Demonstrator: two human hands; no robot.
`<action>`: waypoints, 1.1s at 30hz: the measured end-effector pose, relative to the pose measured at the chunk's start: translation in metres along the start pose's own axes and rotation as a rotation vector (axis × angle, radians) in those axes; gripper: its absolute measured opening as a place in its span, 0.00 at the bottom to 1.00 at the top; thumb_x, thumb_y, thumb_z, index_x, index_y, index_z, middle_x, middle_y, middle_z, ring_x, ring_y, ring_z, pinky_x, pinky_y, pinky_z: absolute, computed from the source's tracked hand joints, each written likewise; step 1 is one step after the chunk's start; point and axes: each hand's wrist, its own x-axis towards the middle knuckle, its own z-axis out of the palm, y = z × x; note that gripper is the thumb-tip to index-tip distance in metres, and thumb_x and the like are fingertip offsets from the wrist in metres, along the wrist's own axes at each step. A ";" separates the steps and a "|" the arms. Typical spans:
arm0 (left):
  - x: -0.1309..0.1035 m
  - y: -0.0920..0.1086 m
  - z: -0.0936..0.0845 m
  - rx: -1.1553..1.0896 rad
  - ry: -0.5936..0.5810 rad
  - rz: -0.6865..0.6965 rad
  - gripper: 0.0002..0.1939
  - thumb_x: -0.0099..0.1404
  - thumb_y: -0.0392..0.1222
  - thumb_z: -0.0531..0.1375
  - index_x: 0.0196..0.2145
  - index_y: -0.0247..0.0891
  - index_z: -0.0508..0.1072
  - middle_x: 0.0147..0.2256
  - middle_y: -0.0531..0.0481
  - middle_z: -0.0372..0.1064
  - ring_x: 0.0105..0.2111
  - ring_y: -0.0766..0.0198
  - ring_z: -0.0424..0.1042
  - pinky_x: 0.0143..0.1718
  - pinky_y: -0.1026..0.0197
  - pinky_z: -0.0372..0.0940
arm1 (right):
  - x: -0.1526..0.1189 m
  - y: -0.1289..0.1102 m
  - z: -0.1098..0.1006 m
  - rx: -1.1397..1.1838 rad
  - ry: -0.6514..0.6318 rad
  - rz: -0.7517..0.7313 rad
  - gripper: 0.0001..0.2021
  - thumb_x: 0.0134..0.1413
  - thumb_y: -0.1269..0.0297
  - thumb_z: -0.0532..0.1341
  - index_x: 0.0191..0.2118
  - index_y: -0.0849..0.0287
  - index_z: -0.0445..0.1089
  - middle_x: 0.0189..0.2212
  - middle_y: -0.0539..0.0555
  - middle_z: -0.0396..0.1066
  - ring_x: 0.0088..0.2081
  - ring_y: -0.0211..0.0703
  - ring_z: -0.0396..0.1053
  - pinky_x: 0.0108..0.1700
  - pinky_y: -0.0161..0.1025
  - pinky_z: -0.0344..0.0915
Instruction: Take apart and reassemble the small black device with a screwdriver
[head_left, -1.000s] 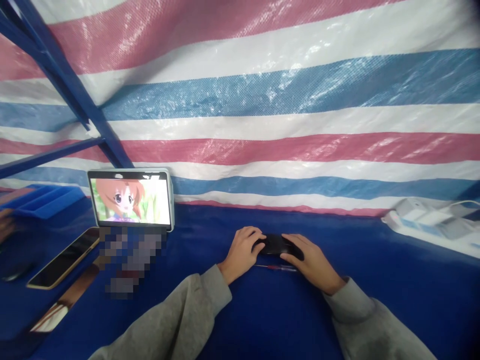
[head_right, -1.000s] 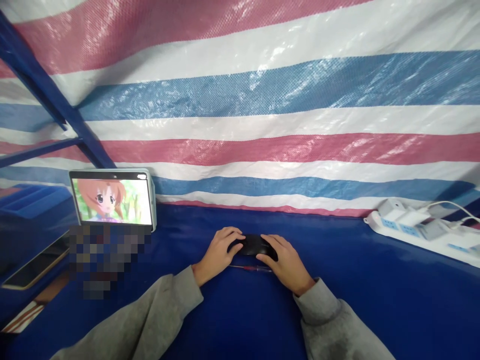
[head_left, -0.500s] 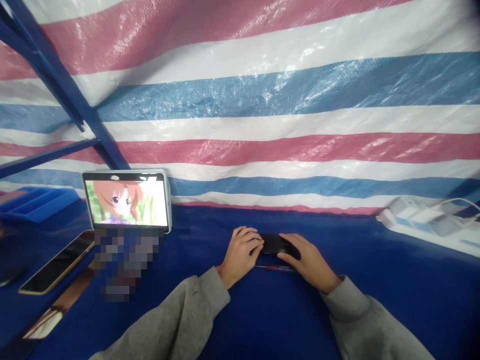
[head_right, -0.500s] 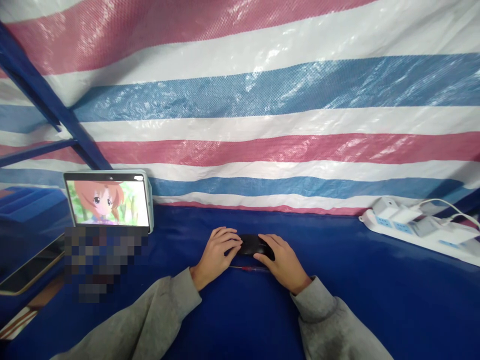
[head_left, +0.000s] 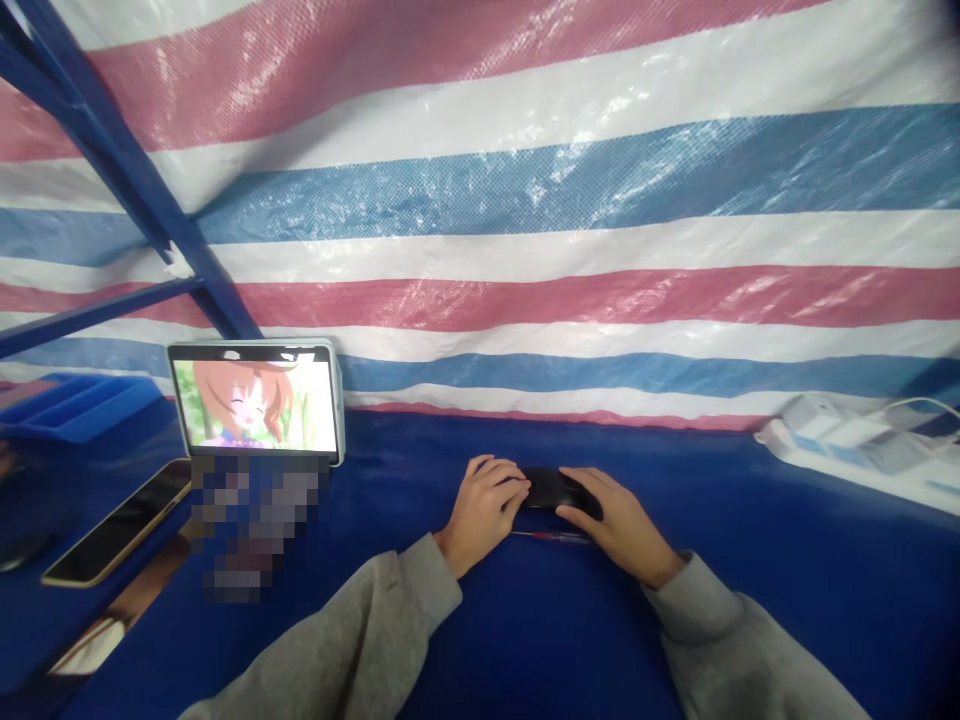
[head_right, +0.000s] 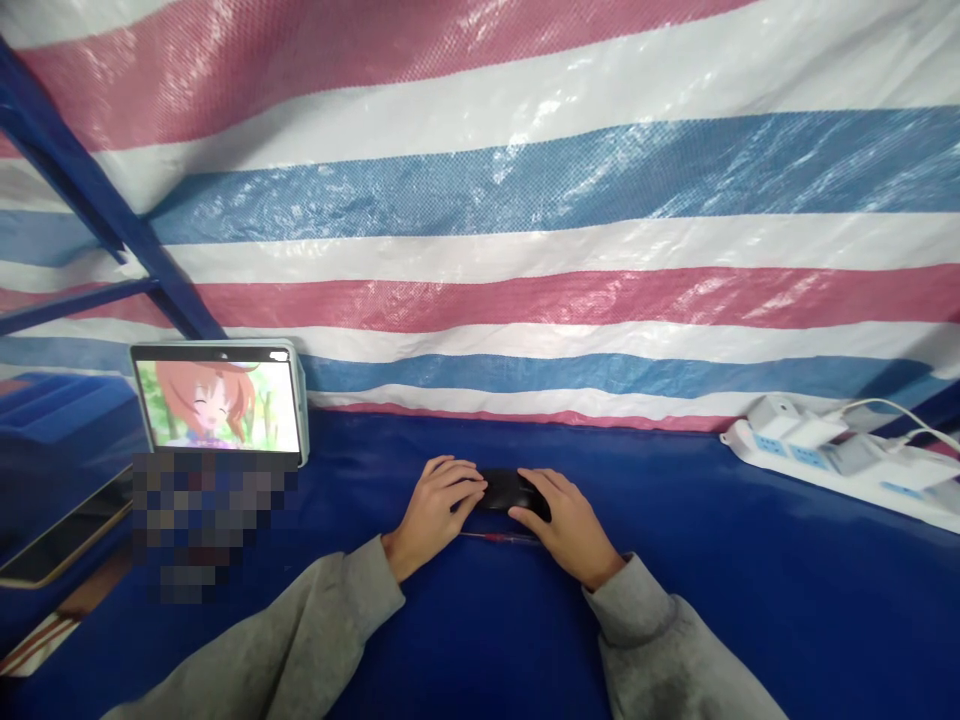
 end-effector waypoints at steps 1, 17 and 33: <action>0.000 0.000 0.000 0.002 -0.003 0.001 0.11 0.72 0.36 0.56 0.40 0.43 0.79 0.42 0.50 0.77 0.49 0.59 0.73 0.58 0.47 0.58 | 0.000 0.000 0.000 0.003 0.000 0.000 0.23 0.58 0.48 0.61 0.55 0.54 0.70 0.51 0.59 0.74 0.53 0.54 0.72 0.57 0.54 0.69; 0.001 -0.002 0.002 0.001 -0.007 0.004 0.09 0.72 0.33 0.56 0.40 0.40 0.76 0.42 0.51 0.78 0.43 0.62 0.76 0.58 0.49 0.60 | 0.000 -0.001 -0.001 -0.014 0.017 -0.021 0.22 0.58 0.48 0.60 0.54 0.54 0.70 0.51 0.59 0.74 0.53 0.54 0.72 0.57 0.53 0.69; 0.003 0.004 -0.003 -0.070 -0.066 -0.091 0.09 0.70 0.42 0.60 0.47 0.42 0.73 0.50 0.48 0.73 0.53 0.56 0.70 0.56 0.50 0.62 | 0.000 0.000 0.000 -0.035 0.023 -0.035 0.23 0.58 0.49 0.61 0.55 0.54 0.70 0.51 0.59 0.74 0.52 0.53 0.73 0.55 0.52 0.71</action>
